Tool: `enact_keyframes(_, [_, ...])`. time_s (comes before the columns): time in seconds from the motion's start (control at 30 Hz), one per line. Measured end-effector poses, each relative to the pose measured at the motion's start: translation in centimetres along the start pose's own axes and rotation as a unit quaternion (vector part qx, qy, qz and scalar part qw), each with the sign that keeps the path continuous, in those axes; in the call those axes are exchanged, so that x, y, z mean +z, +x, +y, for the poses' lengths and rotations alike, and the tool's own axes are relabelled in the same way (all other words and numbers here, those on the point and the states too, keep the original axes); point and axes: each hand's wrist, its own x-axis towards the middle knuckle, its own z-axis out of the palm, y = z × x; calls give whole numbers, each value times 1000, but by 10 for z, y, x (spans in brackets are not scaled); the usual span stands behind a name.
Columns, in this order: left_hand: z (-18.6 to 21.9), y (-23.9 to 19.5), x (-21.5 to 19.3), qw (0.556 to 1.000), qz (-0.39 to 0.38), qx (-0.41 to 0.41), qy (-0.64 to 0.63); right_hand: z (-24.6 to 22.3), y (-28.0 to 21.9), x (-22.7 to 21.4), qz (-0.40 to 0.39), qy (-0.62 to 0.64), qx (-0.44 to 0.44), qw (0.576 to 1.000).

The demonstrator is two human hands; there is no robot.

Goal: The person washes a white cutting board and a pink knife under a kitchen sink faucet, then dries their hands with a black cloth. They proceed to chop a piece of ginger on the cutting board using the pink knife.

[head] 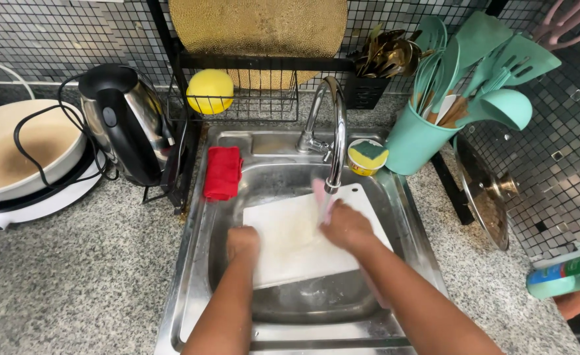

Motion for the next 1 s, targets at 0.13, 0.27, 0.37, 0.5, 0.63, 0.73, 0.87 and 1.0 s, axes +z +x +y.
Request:
enact_keyframes(0.13, [70,-98,-128,959,26,-153,-237,-15,-15,22,-54,24,-63,996])
enact_keyframes(0.27, [100,-135,-189,966,30,-158,-204,-25,-10,44,-68,83,-118,987])
enact_keyframes(0.37, [105,-138,-205,970,35,-144,-194,-27,-6,49,-68,174,-109,976])
enact_keyframes(0.5, [103,-138,-216,977,46,-119,-169,-1,34,83,-123,452,-16,884])
enact_keyframes(0.63, [99,-140,-216,973,41,-145,-177,52,98,116,-104,407,21,907])
enact_keyframes(0.73, [95,-140,-202,971,96,-112,-190,53,82,90,63,87,-126,986])
enact_keyframes(0.87, [99,-159,-204,959,152,-81,-224,11,-8,7,67,66,58,994])
enact_keyframes(1.0, [100,-171,-207,943,208,-70,-250,14,-20,4,73,74,107,989])
